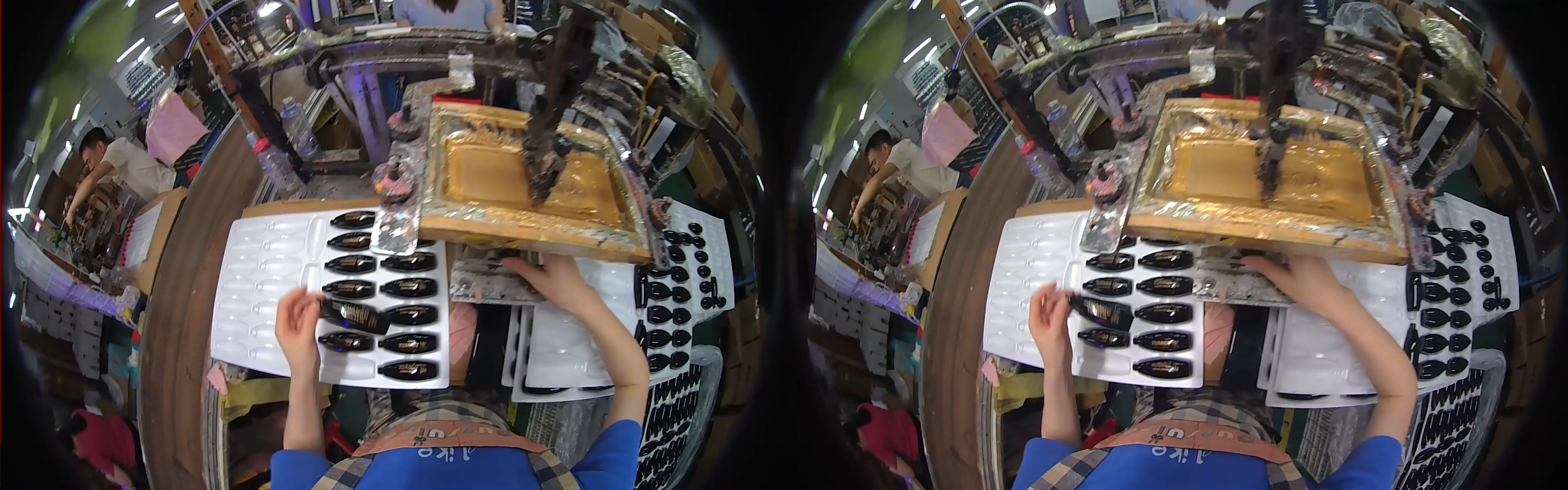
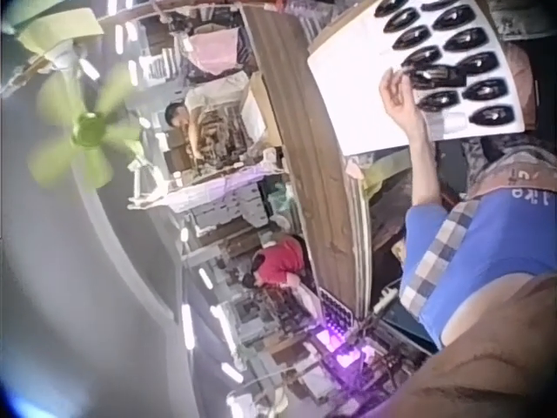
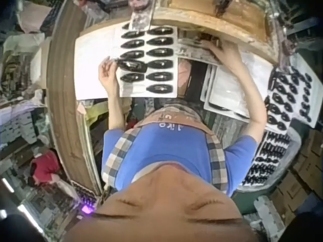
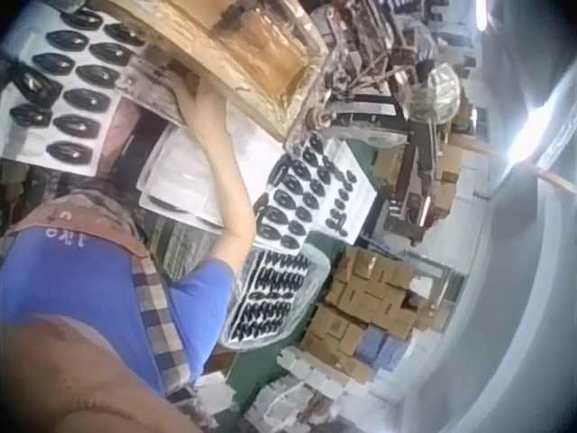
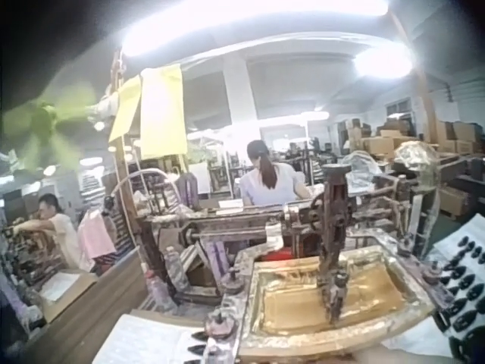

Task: Screen printing logos onto small black plastic parts using a manual press.

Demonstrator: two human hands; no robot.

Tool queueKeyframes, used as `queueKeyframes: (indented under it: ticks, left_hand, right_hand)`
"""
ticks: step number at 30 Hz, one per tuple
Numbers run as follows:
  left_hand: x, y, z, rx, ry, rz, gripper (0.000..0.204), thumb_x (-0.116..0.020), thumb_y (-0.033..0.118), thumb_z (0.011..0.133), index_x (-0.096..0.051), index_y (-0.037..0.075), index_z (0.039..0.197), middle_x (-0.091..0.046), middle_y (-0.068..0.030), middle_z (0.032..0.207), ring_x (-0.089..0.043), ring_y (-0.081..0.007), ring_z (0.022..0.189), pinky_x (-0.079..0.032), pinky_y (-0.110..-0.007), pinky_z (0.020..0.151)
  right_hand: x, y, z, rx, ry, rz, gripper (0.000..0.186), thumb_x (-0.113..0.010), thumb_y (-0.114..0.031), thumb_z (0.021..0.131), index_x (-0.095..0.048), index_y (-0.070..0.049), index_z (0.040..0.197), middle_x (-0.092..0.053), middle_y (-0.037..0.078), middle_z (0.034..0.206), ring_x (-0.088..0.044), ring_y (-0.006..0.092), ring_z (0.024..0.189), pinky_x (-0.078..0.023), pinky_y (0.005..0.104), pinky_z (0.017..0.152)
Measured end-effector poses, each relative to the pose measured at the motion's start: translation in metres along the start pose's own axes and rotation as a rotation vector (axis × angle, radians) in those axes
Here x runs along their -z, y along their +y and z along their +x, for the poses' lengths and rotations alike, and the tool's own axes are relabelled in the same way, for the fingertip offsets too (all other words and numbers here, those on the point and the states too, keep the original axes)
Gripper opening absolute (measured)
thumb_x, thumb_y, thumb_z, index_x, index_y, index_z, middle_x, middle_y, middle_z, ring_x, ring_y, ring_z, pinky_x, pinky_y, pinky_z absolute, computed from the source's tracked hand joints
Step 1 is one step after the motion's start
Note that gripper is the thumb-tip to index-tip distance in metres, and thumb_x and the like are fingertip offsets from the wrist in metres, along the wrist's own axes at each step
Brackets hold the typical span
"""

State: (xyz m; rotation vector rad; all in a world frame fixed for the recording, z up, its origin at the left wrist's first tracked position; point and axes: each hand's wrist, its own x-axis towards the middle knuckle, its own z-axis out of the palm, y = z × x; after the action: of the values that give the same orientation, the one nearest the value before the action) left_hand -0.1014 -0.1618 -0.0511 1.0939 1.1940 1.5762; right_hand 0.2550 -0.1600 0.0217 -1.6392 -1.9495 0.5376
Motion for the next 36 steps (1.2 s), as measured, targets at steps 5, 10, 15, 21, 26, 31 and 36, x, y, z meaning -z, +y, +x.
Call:
queueKeyframes:
  ticks: [5, 10, 15, 21, 26, 31, 36]
  left_hand:
    - [0.058, -0.032, -0.077, 0.084, 0.116, 0.077, 0.023, -0.049, -0.004, 0.081, -0.046, -0.004, 0.103, -0.057, -0.0128, 0.094, -0.055, -0.0141, 0.087, -0.043, -0.022, 0.076]
    - [0.067, -0.064, -0.093, 0.096, 0.220, 0.199, 0.015, -0.050, 0.000, 0.082, -0.053, -0.004, 0.097, -0.058, -0.0099, 0.095, -0.054, -0.0119, 0.086, -0.042, -0.021, 0.076]
    - [0.071, -0.068, -0.094, -0.123, 0.207, 0.595, 0.012, -0.052, -0.002, 0.079, -0.057, -0.003, 0.089, -0.056, -0.0142, 0.100, -0.052, -0.0226, 0.095, -0.039, -0.030, 0.085]
    - [0.076, -0.054, -0.098, -0.276, 0.102, 0.950, 0.017, -0.048, -0.002, 0.079, -0.057, -0.004, 0.094, -0.052, -0.0200, 0.108, -0.045, -0.0334, 0.106, -0.035, -0.038, 0.090]
    - [0.035, -0.021, -0.062, -0.374, 0.143, 0.921, 0.021, -0.045, -0.005, 0.079, -0.056, -0.005, 0.097, -0.055, -0.0180, 0.102, -0.049, -0.0318, 0.101, -0.037, -0.037, 0.087]
    - [-0.057, 0.019, 0.003, -0.653, -0.091, 0.658, 0.022, -0.050, -0.005, 0.075, -0.056, -0.003, 0.096, -0.058, -0.0144, 0.096, -0.051, -0.0295, 0.096, -0.039, -0.035, 0.082]
    - [-0.139, 0.026, 0.054, -0.455, -0.501, 0.623, 0.023, -0.051, 0.012, 0.078, -0.056, 0.001, 0.097, -0.057, -0.0182, 0.094, -0.050, -0.0358, 0.093, -0.037, -0.040, 0.083]
  right_hand:
    - [0.017, 0.027, -0.025, -0.073, 0.202, -0.068, 0.040, -0.055, -0.024, 0.081, -0.047, 0.002, 0.111, -0.049, 0.019, 0.112, -0.045, 0.0299, 0.106, -0.031, 0.0345, 0.091]
    - [0.045, 0.078, -0.065, -0.136, 0.385, -0.013, 0.029, -0.053, -0.014, 0.083, -0.049, 0.004, 0.105, -0.055, 0.015, 0.100, -0.050, 0.0215, 0.096, -0.036, 0.0291, 0.085]
    - [0.075, 0.089, -0.084, -0.177, 0.574, -0.048, 0.024, -0.053, -0.010, 0.082, -0.050, 0.005, 0.100, -0.056, 0.014, 0.095, -0.053, 0.0213, 0.092, -0.039, 0.0271, 0.081]
    - [0.117, 0.202, -0.084, -0.087, 0.591, -0.500, 0.029, -0.055, -0.010, 0.072, -0.050, -0.001, 0.099, -0.054, 0.020, 0.093, -0.051, 0.0351, 0.083, -0.041, 0.0359, 0.077]
    - [0.107, 0.270, -0.066, -0.496, 0.435, -0.545, 0.045, -0.061, -0.022, 0.071, -0.041, -0.001, 0.106, -0.054, 0.021, 0.092, -0.053, 0.0341, 0.087, -0.043, 0.0428, 0.072]
    - [0.109, 0.216, -0.063, -0.408, 0.634, -0.554, 0.051, -0.060, -0.017, 0.072, -0.037, 0.000, 0.115, -0.053, 0.022, 0.091, -0.053, 0.0366, 0.085, -0.043, 0.0408, 0.074]
    - [0.089, 0.133, -0.059, -0.375, 0.559, 0.186, 0.041, -0.052, -0.013, 0.080, -0.040, -0.005, 0.118, -0.050, 0.009, 0.101, -0.050, 0.0157, 0.085, -0.041, 0.0255, 0.069]
